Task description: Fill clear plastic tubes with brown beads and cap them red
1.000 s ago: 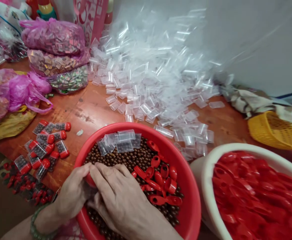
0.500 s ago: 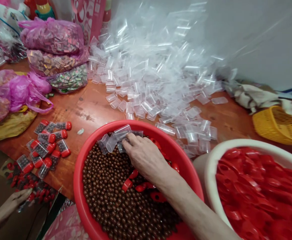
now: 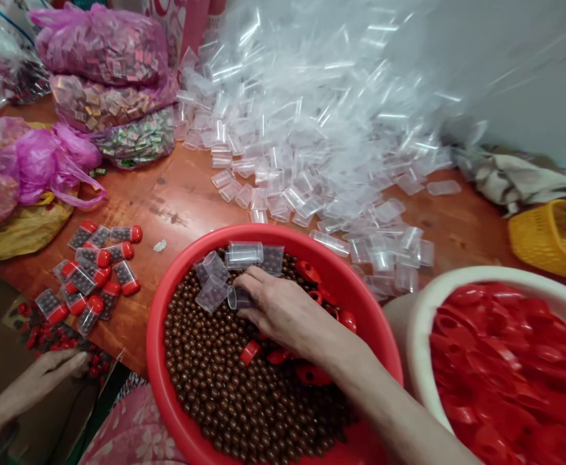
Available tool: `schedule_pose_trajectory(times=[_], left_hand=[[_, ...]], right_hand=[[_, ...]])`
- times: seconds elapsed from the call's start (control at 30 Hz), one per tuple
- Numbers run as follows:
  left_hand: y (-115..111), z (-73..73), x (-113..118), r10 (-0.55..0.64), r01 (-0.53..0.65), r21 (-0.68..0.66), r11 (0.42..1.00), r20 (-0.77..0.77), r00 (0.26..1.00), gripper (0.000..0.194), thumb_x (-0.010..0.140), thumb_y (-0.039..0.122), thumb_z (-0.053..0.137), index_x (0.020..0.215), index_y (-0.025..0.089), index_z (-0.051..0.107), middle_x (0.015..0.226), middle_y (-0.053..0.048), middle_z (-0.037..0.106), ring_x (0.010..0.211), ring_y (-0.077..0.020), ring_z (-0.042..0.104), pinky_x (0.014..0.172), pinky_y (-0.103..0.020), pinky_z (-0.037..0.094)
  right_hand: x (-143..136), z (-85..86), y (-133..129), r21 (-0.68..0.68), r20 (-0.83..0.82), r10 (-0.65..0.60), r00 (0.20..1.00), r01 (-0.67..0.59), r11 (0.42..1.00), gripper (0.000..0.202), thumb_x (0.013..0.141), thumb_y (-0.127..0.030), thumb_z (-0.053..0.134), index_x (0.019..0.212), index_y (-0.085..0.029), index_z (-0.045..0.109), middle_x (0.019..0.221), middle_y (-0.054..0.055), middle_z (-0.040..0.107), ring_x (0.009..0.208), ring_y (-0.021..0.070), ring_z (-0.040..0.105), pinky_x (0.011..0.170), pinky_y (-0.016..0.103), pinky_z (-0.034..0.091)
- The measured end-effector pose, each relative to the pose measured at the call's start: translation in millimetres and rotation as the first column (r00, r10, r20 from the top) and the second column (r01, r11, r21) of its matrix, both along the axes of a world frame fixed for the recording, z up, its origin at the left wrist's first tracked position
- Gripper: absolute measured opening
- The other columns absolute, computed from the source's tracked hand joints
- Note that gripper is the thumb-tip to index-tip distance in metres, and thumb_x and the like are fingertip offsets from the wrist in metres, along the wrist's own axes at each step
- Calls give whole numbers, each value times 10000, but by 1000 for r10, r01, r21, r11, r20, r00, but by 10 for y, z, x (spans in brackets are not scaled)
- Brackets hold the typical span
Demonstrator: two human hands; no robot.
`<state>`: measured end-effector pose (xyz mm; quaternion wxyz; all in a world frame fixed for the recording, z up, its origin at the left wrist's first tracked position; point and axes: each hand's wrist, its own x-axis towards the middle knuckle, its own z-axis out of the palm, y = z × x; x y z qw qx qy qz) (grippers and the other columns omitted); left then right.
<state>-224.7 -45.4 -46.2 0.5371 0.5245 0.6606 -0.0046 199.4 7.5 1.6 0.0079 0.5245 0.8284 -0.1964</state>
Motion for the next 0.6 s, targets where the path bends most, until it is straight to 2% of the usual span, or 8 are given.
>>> schedule_pose_trajectory(times=[0.07, 0.13, 0.2, 0.27, 0.33, 0.4, 0.5, 0.6], left_hand=[[79, 286, 330, -95, 85, 74, 994, 143, 985, 399, 866, 526, 540, 829, 183, 741, 818, -35, 730, 771, -223, 649, 707, -271, 514], [138, 510, 679, -193, 126, 254, 959, 260, 946, 287, 912, 389, 525, 896, 190, 731, 859, -44, 723, 780, -193, 649, 719, -261, 501], [185, 627, 1010, -318, 101, 484, 869, 391, 864, 178, 903, 264, 547, 938, 187, 703, 799, -35, 696, 719, -152, 627, 681, -243, 481], [225, 636, 1286, -415, 32, 670, 741, 421, 806, 141, 871, 192, 584, 976, 166, 674, 777, -43, 681, 701, -142, 604, 671, -253, 468], [254, 582, 1483, -457, -16, 785, 619, 377, 806, 125, 858, 168, 597, 969, 155, 652, 758, -49, 678, 690, -143, 593, 674, -276, 456], [265, 524, 1600, -484, 22, 851, 524, 277, 830, 92, 861, 169, 597, 945, 158, 634, 759, -48, 689, 689, -149, 596, 677, -298, 440], [245, 502, 1670, -534, 237, 889, 391, 9, 845, 63, 883, 193, 583, 925, 163, 621, 788, -45, 703, 695, -169, 598, 664, -329, 408], [216, 548, 1698, -575, 483, 831, 276, -260, 776, 94, 898, 179, 560, 973, 155, 611, 816, -42, 693, 729, -199, 594, 678, -358, 405]], right_hand=[[-12, 15, -8, -103, -201, -167, 965, 149, 983, 248, 831, -235, 635, 1056, -202, 537, 795, 1, 651, 662, 155, 641, 598, 264, 492], [-56, 2, -5, -218, -346, -381, 857, 321, 922, 381, 818, -305, 655, 1144, -201, 486, 708, -25, 639, 589, 158, 620, 547, 263, 479], [-120, -33, -2, -261, -351, -512, 784, 443, 858, 389, 809, -390, 659, 1110, -201, 500, 674, -22, 636, 570, 169, 610, 537, 271, 461], [-189, -74, -15, -253, -287, -564, 774, 507, 824, 306, 813, -451, 638, 979, -211, 547, 633, -15, 617, 547, 175, 582, 534, 280, 429], [-252, -108, -52, -253, -234, -575, 784, 522, 815, 250, 822, -456, 611, 886, -219, 562, 621, -8, 604, 538, 176, 556, 548, 290, 408], [-301, -128, -100, -281, -222, -564, 796, 501, 818, 207, 818, -427, 601, 811, -225, 557, 646, 2, 610, 574, 180, 556, 582, 297, 407], [-338, -154, -151, -383, -221, -542, 811, 439, 813, 210, 784, -394, 610, 688, -223, 537, 655, 5, 602, 634, 184, 557, 620, 299, 406], [-331, -199, -150, -540, -218, -547, 808, 367, 757, 273, 735, -433, 650, 620, -208, 547, 635, -1, 583, 648, 170, 536, 630, 293, 405]])
